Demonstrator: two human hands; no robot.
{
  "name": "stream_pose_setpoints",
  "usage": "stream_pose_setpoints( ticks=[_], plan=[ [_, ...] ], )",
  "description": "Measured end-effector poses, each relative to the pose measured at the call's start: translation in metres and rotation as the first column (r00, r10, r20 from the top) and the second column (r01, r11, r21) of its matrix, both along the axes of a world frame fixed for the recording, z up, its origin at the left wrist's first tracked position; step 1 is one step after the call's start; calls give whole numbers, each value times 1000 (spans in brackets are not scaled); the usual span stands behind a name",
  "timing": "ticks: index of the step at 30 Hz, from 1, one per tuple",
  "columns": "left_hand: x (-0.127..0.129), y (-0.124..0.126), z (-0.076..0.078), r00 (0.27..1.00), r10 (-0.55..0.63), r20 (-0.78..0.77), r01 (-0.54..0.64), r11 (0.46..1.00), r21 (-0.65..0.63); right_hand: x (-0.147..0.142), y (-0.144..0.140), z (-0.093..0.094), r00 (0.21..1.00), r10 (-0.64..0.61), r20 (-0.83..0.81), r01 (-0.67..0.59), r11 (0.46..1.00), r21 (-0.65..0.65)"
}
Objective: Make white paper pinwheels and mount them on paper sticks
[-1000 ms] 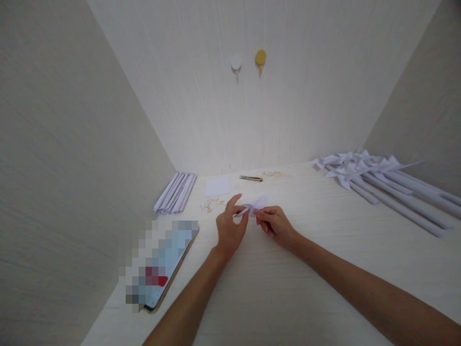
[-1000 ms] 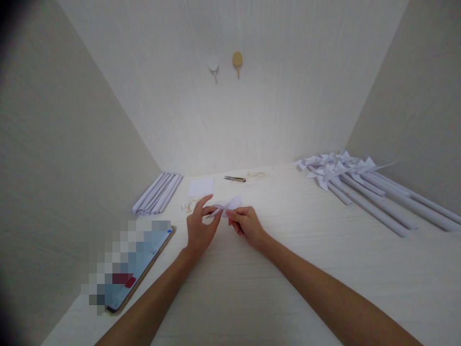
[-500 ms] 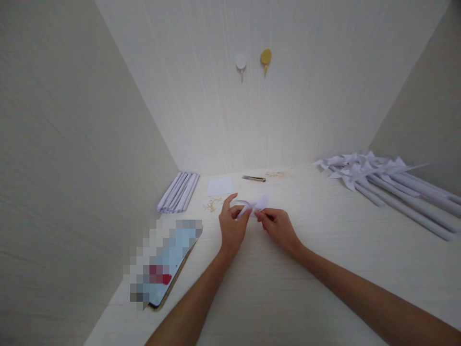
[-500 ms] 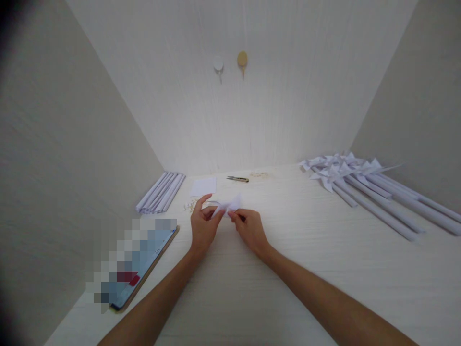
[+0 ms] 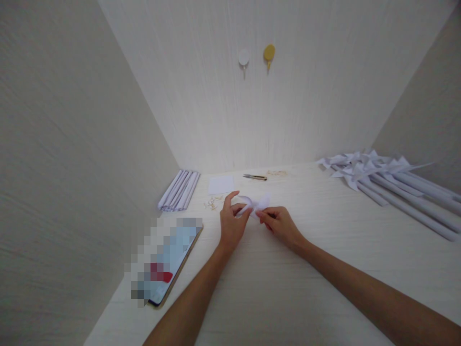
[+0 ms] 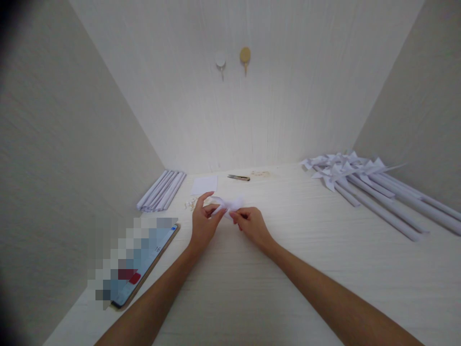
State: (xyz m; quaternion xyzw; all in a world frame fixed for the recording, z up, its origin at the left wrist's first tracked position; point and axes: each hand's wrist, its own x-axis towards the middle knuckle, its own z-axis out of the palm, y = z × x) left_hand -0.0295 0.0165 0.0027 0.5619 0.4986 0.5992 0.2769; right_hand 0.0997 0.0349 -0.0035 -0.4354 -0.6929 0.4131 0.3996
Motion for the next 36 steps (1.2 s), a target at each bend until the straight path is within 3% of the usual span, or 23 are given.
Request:
stream_pose_setpoints(
  ticks=[9, 21, 36],
  plan=[
    [-1, -1, 3, 999, -26, 28, 28, 998, -57, 4, 1, 3, 998, 56, -25, -58, 995, -86],
    [-2, 0, 0, 997, -68, 23, 70, 995, -69, 3, 1, 0, 998, 0, 68, -5, 998, 66],
    [1, -1, -1, 997, -44, 64, 47, 998, -48, 2, -1, 3, 997, -20, 81, 19, 1000, 14]
  ],
)
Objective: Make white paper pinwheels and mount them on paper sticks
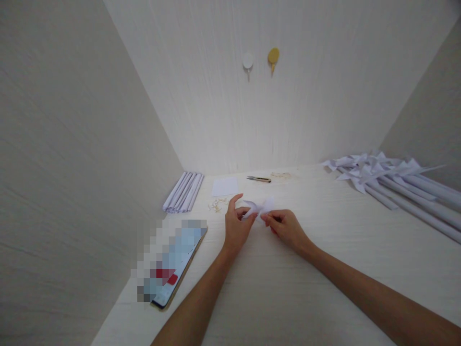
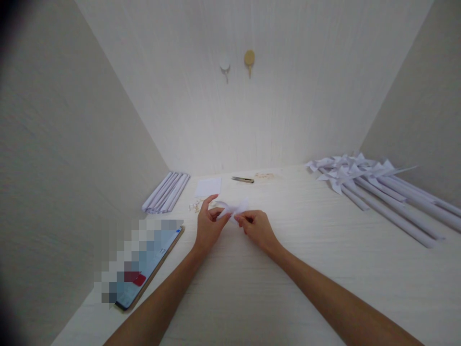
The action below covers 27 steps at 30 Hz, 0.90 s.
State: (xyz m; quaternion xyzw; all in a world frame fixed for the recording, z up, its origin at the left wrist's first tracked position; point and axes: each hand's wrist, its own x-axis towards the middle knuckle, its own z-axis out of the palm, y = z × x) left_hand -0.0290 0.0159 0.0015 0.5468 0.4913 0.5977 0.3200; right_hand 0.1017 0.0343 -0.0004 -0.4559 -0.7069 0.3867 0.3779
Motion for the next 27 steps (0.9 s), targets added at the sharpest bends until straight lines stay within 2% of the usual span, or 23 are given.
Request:
stream_pose_setpoints(
  ticks=[16, 27],
  plan=[
    [5, -2, 4, 997, 68, 21, -68, 998, -13, 0, 0, -1, 1000, -18, 2, 18, 1000, 11],
    [1, -1, 1, 998, -10, 67, 12, 1000, -28, 0, 0, 2, 1000, -23, -16, 22, 999, -35]
  ],
)
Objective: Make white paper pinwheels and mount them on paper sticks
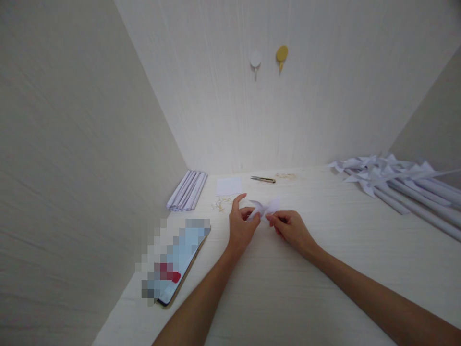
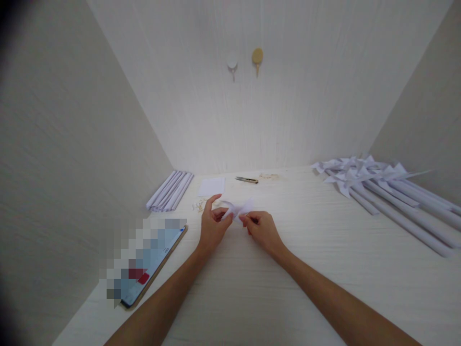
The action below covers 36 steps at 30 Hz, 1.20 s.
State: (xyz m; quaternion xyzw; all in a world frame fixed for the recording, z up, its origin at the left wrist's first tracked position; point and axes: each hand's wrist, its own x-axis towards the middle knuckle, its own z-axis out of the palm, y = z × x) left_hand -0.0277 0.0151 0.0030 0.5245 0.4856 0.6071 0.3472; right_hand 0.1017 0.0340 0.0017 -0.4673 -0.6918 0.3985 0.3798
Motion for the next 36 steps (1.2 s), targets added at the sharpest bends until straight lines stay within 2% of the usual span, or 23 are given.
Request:
stream_pose_setpoints(
  ticks=[17, 36],
  plan=[
    [1, -1, 2, 1000, 16, 5, -16, 1000, 5, -1, -1, 0, 1000, 8, -18, -8, 1000, -15],
    [4, -1, 3, 996, 90, 12, -90, 996, 9, 0, 2, -3, 1000, 0, 11, 0, 1000, 17]
  ],
)
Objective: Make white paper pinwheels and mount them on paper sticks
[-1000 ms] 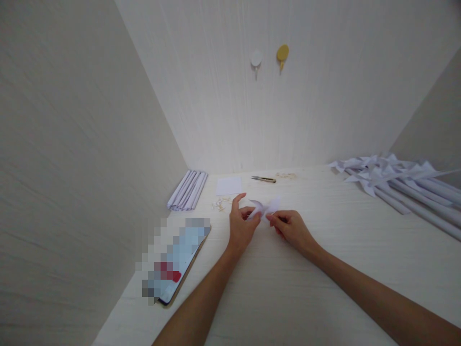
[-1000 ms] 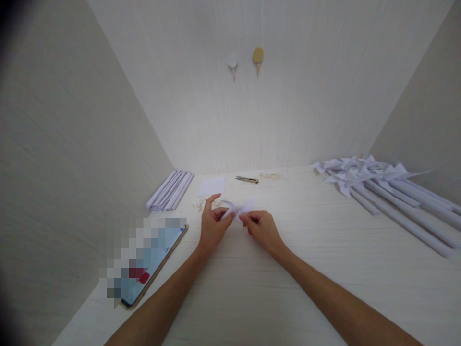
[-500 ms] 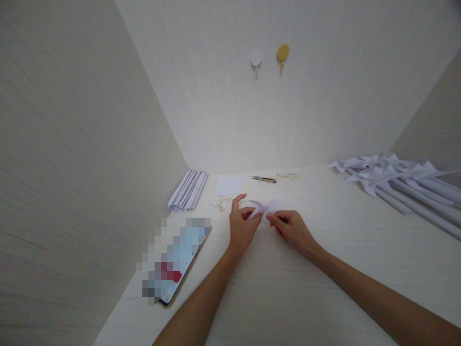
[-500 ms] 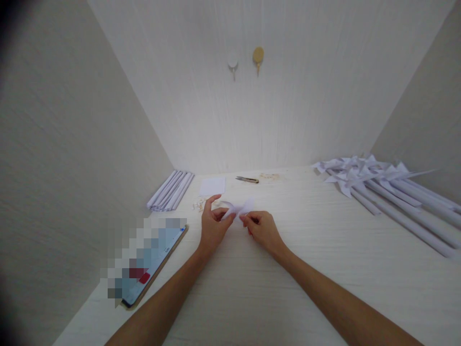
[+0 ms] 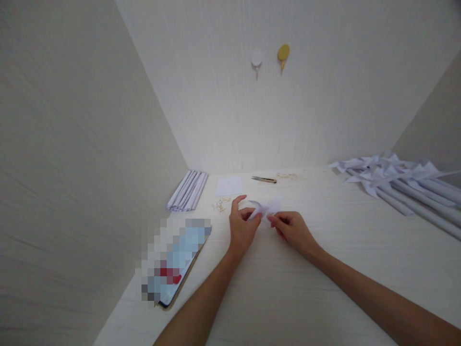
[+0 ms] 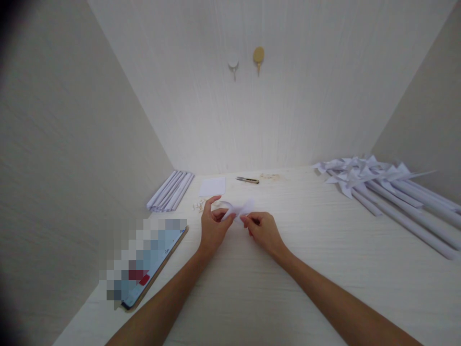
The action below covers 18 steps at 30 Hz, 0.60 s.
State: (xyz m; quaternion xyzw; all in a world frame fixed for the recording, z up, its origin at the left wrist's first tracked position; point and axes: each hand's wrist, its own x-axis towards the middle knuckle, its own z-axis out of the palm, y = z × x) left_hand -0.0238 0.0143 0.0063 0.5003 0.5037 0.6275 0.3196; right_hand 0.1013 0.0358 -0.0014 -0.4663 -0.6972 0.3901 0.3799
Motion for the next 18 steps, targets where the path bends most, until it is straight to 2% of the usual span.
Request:
stream_pose_setpoints(
  ticks=[18],
  plan=[
    [0, 1, -2, 998, -56, 32, 56, 998, -7, 0, 0, -1, 1000, 8, -6, -8, 1000, -5]
  ],
)
